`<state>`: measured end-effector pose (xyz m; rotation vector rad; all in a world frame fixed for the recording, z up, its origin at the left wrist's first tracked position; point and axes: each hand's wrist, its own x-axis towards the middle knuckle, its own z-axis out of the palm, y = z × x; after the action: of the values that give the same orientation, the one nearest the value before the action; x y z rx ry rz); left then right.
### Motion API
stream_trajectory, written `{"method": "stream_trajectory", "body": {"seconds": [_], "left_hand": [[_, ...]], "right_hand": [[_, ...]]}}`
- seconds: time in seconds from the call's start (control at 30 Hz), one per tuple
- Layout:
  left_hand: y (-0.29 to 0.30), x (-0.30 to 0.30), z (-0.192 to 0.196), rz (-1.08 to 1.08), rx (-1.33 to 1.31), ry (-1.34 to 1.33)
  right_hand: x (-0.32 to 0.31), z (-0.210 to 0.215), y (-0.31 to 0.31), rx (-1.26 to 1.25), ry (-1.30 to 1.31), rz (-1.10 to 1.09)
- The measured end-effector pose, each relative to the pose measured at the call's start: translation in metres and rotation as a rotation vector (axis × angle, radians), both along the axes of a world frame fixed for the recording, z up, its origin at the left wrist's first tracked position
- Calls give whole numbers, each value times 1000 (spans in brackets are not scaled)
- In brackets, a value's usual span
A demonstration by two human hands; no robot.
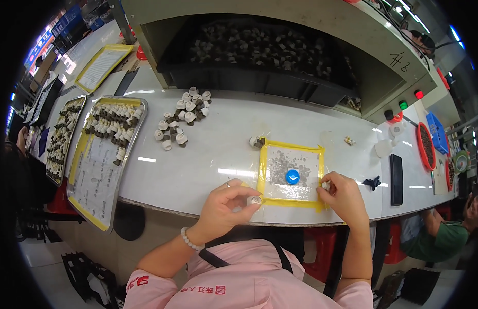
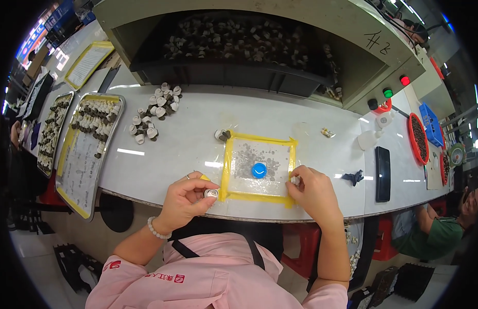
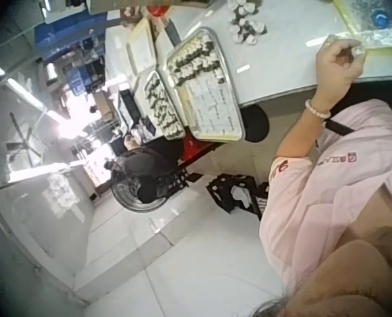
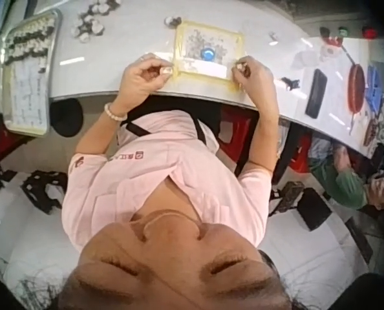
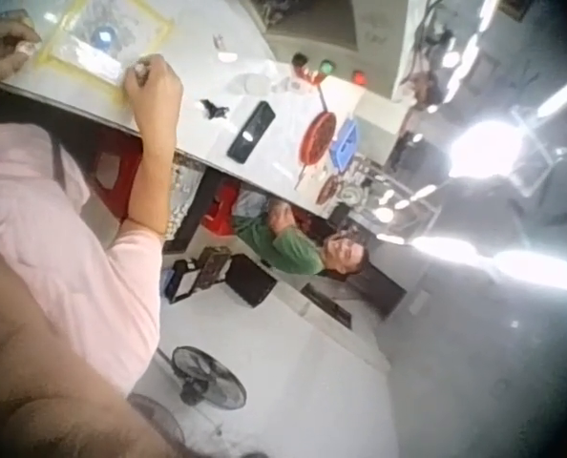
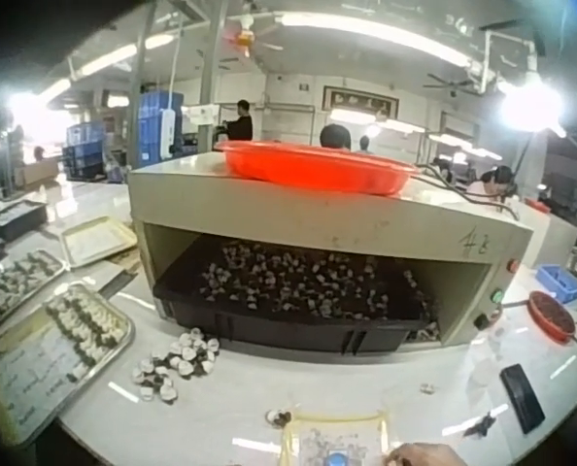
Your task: The person assembles small plastic components by hand, taking them from a parts bin and placing them into an assembly tray.
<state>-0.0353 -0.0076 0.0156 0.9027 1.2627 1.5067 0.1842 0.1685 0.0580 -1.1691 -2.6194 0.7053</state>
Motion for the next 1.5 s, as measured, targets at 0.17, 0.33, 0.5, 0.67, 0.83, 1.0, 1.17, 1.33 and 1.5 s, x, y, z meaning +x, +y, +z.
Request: {"method": "stream_trajectory", "body": {"seconds": [0.17, 0.33, 0.5, 0.67, 0.83, 1.0, 1.17, 1.33, 1.5], "left_hand": [[-1, 1, -2, -10, 15, -85], [-5, -11, 7, 33, -63, -88], [-20, -62, 2, 343, -30, 754], [-39, -111, -4, 569, -108, 1173], [-24, -107, 11, 726, -177, 1407], [35, -61, 30, 307, 110, 1245], [93, -49, 20, -57, -30, 1326], [92, -60, 15, -155, 35, 1207], [43, -50, 23, -348, -115, -697]], "right_hand": [[-1, 2, 0, -143, 70, 36], [6, -9, -4, -38, 176, 61], [9, -21, -4, 365, 174, 42], [1, -26, -8, 481, 198, 111], [0, -32, -9, 473, 251, 142], [0, -42, -10, 395, 350, 72], [2, -44, -11, 311, 405, 39], [4, -45, -10, 298, 394, 38], [5, -45, -8, 286, 404, 9]]}}
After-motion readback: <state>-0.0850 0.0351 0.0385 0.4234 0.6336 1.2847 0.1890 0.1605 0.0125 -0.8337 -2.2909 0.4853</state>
